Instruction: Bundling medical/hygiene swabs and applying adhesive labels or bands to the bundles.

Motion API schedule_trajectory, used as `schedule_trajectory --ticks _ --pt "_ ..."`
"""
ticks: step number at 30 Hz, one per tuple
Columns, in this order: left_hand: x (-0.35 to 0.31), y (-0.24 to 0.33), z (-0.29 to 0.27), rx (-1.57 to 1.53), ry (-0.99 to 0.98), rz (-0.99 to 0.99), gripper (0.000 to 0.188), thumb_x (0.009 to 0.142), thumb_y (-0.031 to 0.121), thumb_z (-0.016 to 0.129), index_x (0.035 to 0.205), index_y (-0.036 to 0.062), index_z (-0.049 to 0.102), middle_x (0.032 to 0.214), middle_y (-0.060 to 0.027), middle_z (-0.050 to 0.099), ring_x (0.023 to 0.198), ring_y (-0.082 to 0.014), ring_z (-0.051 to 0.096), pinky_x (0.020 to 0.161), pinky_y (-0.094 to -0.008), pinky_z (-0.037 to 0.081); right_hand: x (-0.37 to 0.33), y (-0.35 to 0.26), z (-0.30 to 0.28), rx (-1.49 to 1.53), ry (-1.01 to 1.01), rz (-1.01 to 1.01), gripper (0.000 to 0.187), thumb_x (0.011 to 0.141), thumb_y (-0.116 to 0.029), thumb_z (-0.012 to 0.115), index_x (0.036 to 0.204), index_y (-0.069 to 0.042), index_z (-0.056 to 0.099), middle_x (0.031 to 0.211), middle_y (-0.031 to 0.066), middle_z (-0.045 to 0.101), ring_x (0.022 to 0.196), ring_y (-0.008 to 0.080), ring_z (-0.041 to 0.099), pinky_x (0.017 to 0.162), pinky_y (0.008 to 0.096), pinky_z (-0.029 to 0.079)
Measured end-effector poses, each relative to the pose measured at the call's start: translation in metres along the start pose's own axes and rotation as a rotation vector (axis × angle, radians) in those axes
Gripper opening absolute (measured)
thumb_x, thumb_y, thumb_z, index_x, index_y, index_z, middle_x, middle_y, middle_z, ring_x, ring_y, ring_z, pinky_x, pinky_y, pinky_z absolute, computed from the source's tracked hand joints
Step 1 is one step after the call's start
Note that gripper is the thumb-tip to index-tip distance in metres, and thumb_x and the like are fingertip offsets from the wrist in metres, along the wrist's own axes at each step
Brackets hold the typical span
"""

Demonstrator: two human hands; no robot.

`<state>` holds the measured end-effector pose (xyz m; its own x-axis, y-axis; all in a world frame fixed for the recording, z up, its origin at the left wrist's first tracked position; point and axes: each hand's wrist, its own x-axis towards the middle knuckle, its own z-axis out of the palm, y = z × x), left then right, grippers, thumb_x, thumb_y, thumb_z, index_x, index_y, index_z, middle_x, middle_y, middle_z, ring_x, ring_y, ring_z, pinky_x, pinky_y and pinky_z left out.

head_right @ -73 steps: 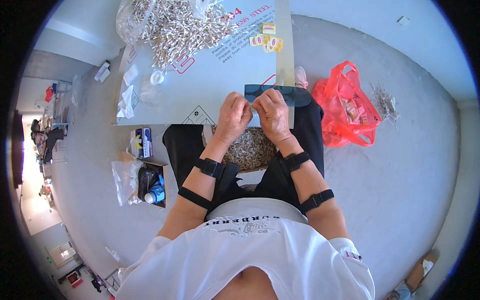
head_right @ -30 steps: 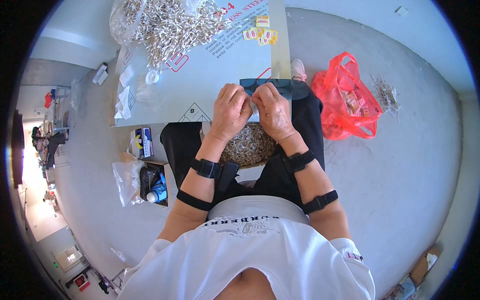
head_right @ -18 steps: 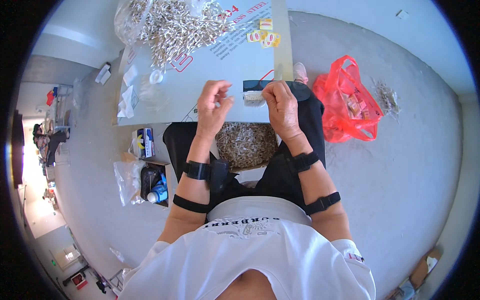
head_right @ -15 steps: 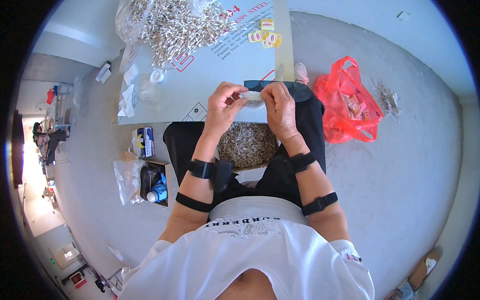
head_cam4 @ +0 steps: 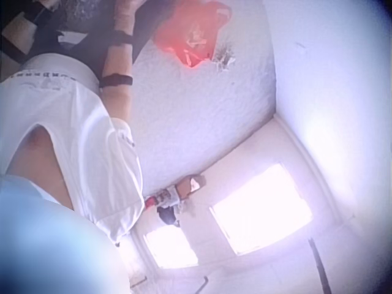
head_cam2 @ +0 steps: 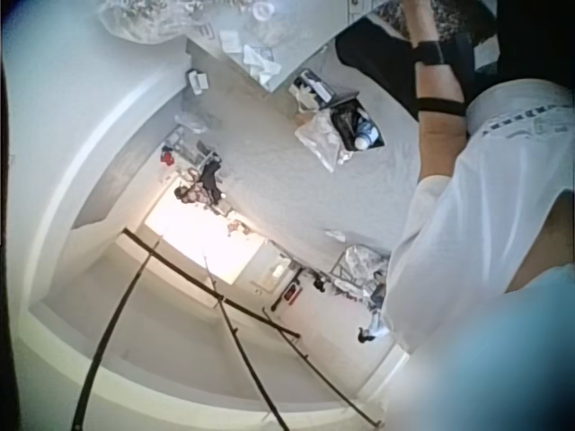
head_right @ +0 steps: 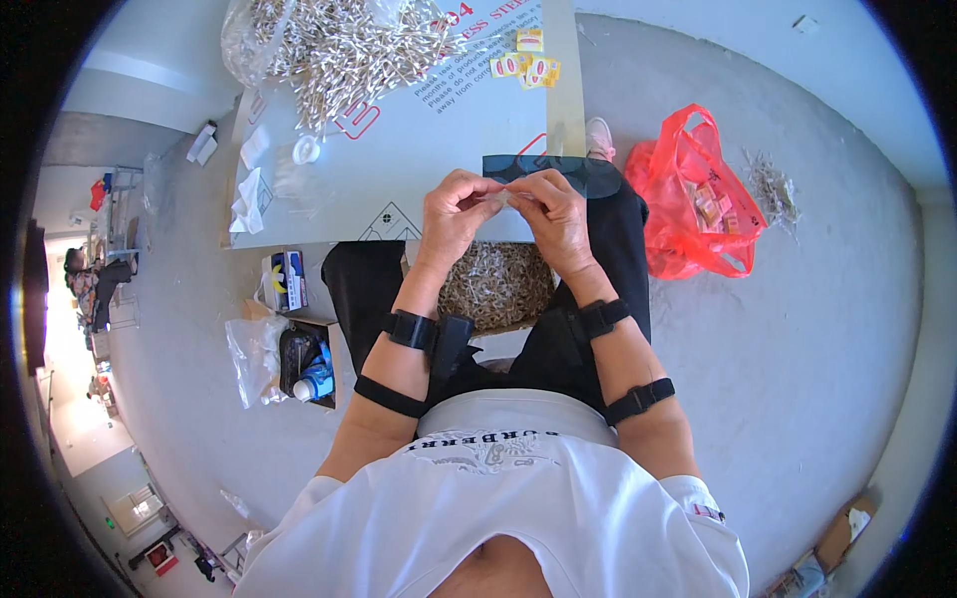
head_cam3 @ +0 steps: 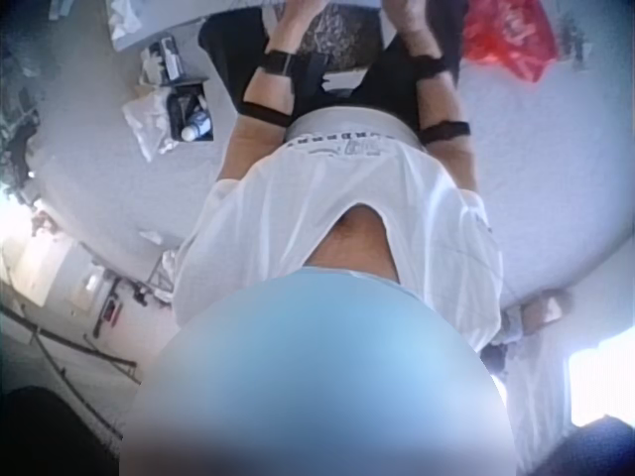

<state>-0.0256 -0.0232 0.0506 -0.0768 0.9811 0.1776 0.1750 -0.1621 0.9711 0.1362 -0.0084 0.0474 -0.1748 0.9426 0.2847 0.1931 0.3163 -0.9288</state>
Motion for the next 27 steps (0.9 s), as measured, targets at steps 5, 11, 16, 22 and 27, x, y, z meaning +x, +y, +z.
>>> schedule_trajectory --ticks 5,11,16,22,27 --pt "0.003 -0.007 -0.004 0.054 -0.031 0.101 0.013 0.074 -0.005 0.077 0.084 0.0006 0.071 0.081 -0.0045 0.061 0.071 -0.0128 0.061 0.064 -0.0242 0.05 -0.001 0.003 -0.003 -0.026 0.008 -0.017 0.012 0.079 0.0 0.073 0.091 -0.001 0.071 0.088 0.008 0.064 0.08 0.0174 0.064 0.07 0.0273 0.051" --pt "0.004 -0.002 -0.005 0.167 -0.083 0.138 0.023 0.069 -0.001 0.081 0.088 0.0017 0.07 0.081 -0.0056 0.061 0.074 -0.0173 0.061 0.064 -0.0282 0.051 0.001 0.006 -0.004 -0.044 -0.006 -0.04 0.011 0.079 0.001 0.073 0.089 0.0 0.07 0.087 0.0085 0.063 0.078 0.0182 0.063 0.068 0.0278 0.05" --pt "-0.002 -0.003 0.004 0.356 -0.021 0.266 0.034 0.062 0.004 0.083 0.092 0.0047 0.068 0.081 -0.0065 0.062 0.081 -0.0259 0.061 0.07 -0.0352 0.052 -0.003 0.004 -0.001 0.021 -0.008 0.002 0.012 0.08 0.001 0.073 0.091 -0.001 0.069 0.084 0.0076 0.063 0.075 0.0158 0.062 0.066 0.0268 0.049" --pt "0.0 0.0 0.006 0.399 -0.042 0.374 0.032 0.064 0.003 0.081 0.092 0.0044 0.068 0.088 -0.0073 0.067 0.085 -0.0274 0.061 0.074 -0.0365 0.052 -0.012 0.003 -0.008 0.111 0.009 0.21 0.014 0.087 -0.014 0.073 0.089 -0.001 0.067 0.08 0.0026 0.063 0.066 0.0111 0.057 0.058 0.0222 0.044" --pt "-0.002 0.046 -0.001 0.695 -0.015 0.734 0.037 0.061 -0.002 0.076 0.095 0.0076 0.067 0.098 -0.0043 0.063 0.09 -0.0274 0.059 0.075 -0.0372 0.052 -0.009 -0.013 -0.034 0.909 -0.114 0.978 0.046 0.095 -0.045 0.062 0.094 0.001 0.065 0.082 0.0038 0.064 0.067 0.0065 0.055 0.054 0.0198 0.041"
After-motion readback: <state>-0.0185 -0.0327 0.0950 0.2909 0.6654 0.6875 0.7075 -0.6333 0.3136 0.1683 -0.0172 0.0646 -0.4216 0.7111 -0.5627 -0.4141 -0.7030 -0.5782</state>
